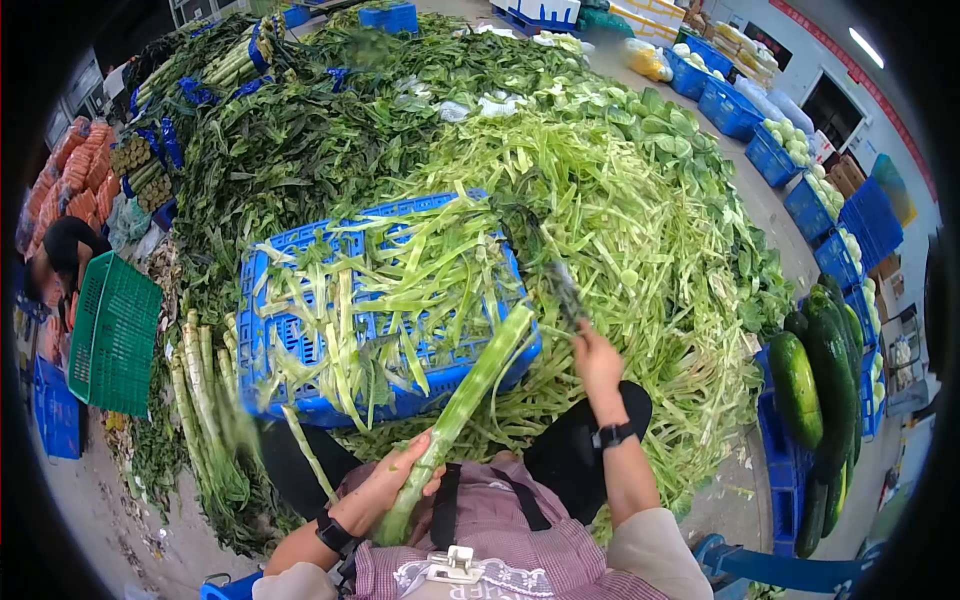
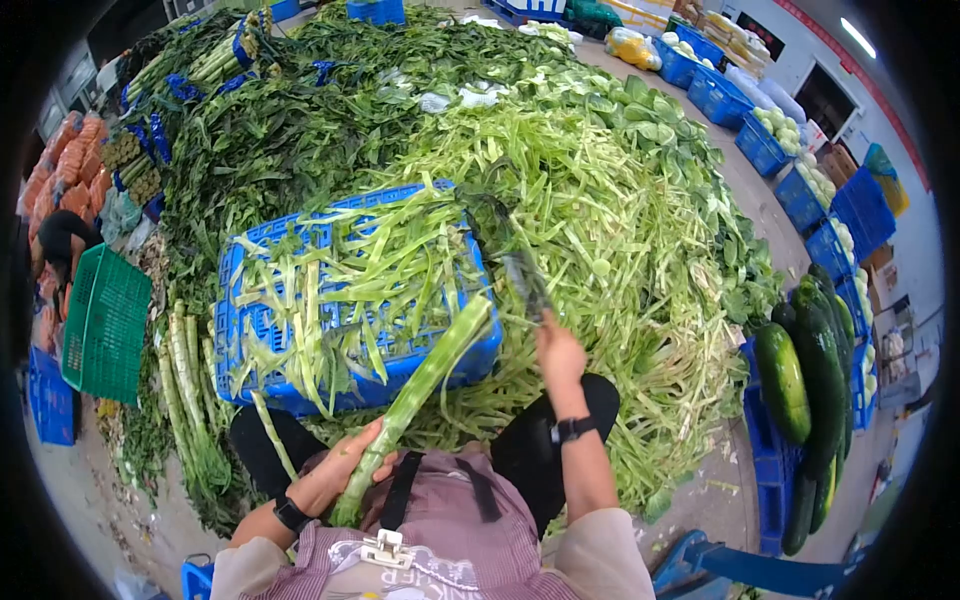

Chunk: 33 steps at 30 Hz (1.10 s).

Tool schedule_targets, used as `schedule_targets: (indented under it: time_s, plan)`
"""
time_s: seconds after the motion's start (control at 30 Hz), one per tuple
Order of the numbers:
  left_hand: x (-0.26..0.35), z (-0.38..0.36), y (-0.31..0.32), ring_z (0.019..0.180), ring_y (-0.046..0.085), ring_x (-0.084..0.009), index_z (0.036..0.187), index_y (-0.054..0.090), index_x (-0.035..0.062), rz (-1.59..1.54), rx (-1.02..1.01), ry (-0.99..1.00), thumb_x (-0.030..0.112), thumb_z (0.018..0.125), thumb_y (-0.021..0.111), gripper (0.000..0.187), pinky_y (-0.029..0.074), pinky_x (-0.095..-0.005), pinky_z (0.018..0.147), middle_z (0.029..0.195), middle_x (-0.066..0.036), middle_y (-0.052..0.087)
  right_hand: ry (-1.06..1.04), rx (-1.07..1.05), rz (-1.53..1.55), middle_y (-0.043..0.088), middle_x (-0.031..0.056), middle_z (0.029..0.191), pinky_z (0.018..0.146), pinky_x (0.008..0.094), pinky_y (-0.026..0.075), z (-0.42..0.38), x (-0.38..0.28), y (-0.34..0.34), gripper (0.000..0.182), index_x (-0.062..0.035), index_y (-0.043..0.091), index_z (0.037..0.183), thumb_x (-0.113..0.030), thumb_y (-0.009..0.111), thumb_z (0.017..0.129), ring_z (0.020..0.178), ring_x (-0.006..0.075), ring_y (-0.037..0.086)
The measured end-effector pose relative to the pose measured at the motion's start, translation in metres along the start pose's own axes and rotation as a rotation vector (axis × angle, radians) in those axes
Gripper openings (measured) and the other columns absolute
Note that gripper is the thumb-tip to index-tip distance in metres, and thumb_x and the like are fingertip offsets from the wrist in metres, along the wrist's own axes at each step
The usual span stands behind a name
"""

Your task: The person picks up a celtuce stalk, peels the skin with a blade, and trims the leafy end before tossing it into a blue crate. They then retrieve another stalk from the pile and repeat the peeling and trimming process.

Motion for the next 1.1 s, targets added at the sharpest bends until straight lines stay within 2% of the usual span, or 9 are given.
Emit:
schedule_targets:
  time_s: [0.13, 0.27, 0.37, 0.5, 0.73, 0.83, 0.9, 0.97, 1.1]
  plan:
    - [-0.008, 0.002, -0.014, 0.050, 0.047, -0.0164, 0.111, 0.049, 0.0056, -0.091, 0.055, -0.056, 0.052, 0.097, 0.037, 0.050, 0.039, -0.0276, 0.048, 0.073, -0.007, 0.051, -0.008, 0.007, 0.313, 0.066, 0.0117, 0.079, 0.057, 0.0385, 0.050, -0.020, -0.022, -0.031, 0.034, -0.0164, 0.064, 0.116, -0.021, 0.064, 0.083, 0.067, 0.0315, 0.063]
    - [-0.014, 0.019, -0.029, 0.048, 0.046, -0.0164, 0.099, 0.049, 0.0030, -0.111, -0.146, -0.128, 0.056, 0.096, 0.034, 0.056, 0.037, -0.0291, 0.047, 0.071, -0.006, 0.049, -0.731, -0.234, 0.247, 0.056, 0.0067, 0.068, 0.045, 0.0367, 0.045, -0.096, -0.131, -0.054, 0.039, -0.0226, 0.063, 0.116, -0.021, 0.067, 0.078, 0.055, 0.0249, 0.057]
    - [-0.008, 0.005, -0.019, 0.053, 0.048, -0.0146, 0.098, 0.051, 0.0037, -0.157, -0.181, -0.134, 0.050, 0.098, 0.036, 0.049, 0.039, -0.0253, 0.051, 0.071, -0.005, 0.051, -0.505, -0.280, -0.094, 0.058, 0.0063, 0.069, 0.044, 0.0371, 0.044, -0.063, -0.107, -0.019, 0.037, -0.0225, 0.063, 0.116, -0.024, 0.066, 0.079, 0.054, 0.0252, 0.057]
    - [0.000, 0.002, -0.018, 0.059, 0.051, -0.0176, 0.107, 0.050, 0.0092, -0.064, 0.001, -0.060, 0.048, 0.098, 0.038, 0.042, 0.040, -0.0279, 0.052, 0.070, -0.006, 0.050, 0.077, 0.048, 0.105, 0.064, 0.0108, 0.076, 0.057, 0.0395, 0.050, 0.000, -0.002, -0.010, 0.032, -0.0160, 0.065, 0.114, -0.025, 0.064, 0.083, 0.063, 0.0300, 0.062]
    - [-0.003, 0.016, -0.036, 0.056, 0.045, -0.0195, 0.098, 0.050, 0.0084, -0.421, -0.204, -0.186, 0.044, 0.100, 0.034, 0.039, 0.038, -0.0302, 0.053, 0.066, -0.008, 0.046, -0.744, -0.210, 0.259, 0.056, 0.0049, 0.069, 0.047, 0.0362, 0.047, -0.097, -0.139, -0.046, 0.037, -0.0228, 0.063, 0.115, -0.025, 0.066, 0.079, 0.056, 0.0238, 0.057]
    - [-0.012, 0.008, -0.042, 0.053, 0.041, -0.0183, 0.093, 0.048, 0.0085, -0.413, -0.179, -0.204, 0.046, 0.100, 0.032, 0.041, 0.035, -0.0305, 0.052, 0.064, -0.007, 0.044, -0.609, -0.183, -0.035, 0.054, 0.0041, 0.067, 0.045, 0.0366, 0.046, -0.064, -0.117, -0.019, 0.036, -0.0236, 0.063, 0.115, -0.027, 0.064, 0.079, 0.053, 0.0233, 0.054]
    - [-0.010, 0.001, -0.040, 0.054, 0.042, -0.0178, 0.098, 0.048, 0.0097, -0.374, -0.217, -0.173, 0.048, 0.100, 0.032, 0.042, 0.036, -0.0306, 0.053, 0.065, -0.006, 0.044, -0.233, 0.062, 0.219, 0.065, 0.0121, 0.078, 0.053, 0.0425, 0.049, -0.014, -0.046, -0.004, 0.029, -0.0184, 0.065, 0.113, -0.028, 0.059, 0.085, 0.065, 0.0312, 0.062]
    - [-0.012, -0.006, -0.038, 0.054, 0.043, -0.0178, 0.100, 0.048, 0.0107, -0.348, -0.174, -0.166, 0.047, 0.100, 0.031, 0.040, 0.036, -0.0302, 0.053, 0.065, -0.006, 0.044, 0.181, -0.102, 0.013, 0.067, 0.0160, 0.079, 0.059, 0.0434, 0.051, 0.011, 0.006, -0.016, 0.033, -0.0145, 0.063, 0.116, -0.030, 0.058, 0.086, 0.066, 0.0341, 0.065]
    - [-0.015, 0.005, -0.043, 0.056, 0.044, -0.0173, 0.110, 0.048, 0.0139, -0.306, -0.145, -0.166, 0.047, 0.100, 0.032, 0.038, 0.037, -0.0287, 0.054, 0.066, -0.005, 0.045, -0.201, -0.094, 0.199, 0.065, 0.0135, 0.081, 0.059, 0.0416, 0.052, -0.029, -0.066, -0.034, 0.036, -0.0170, 0.062, 0.117, -0.028, 0.064, 0.083, 0.070, 0.0314, 0.065]
Point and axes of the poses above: each hand's wrist, its own z-axis towards the middle knuckle, its own y-axis out of the palm, x = y × z, the point moved 5 cm from there along z, towards the middle knuckle
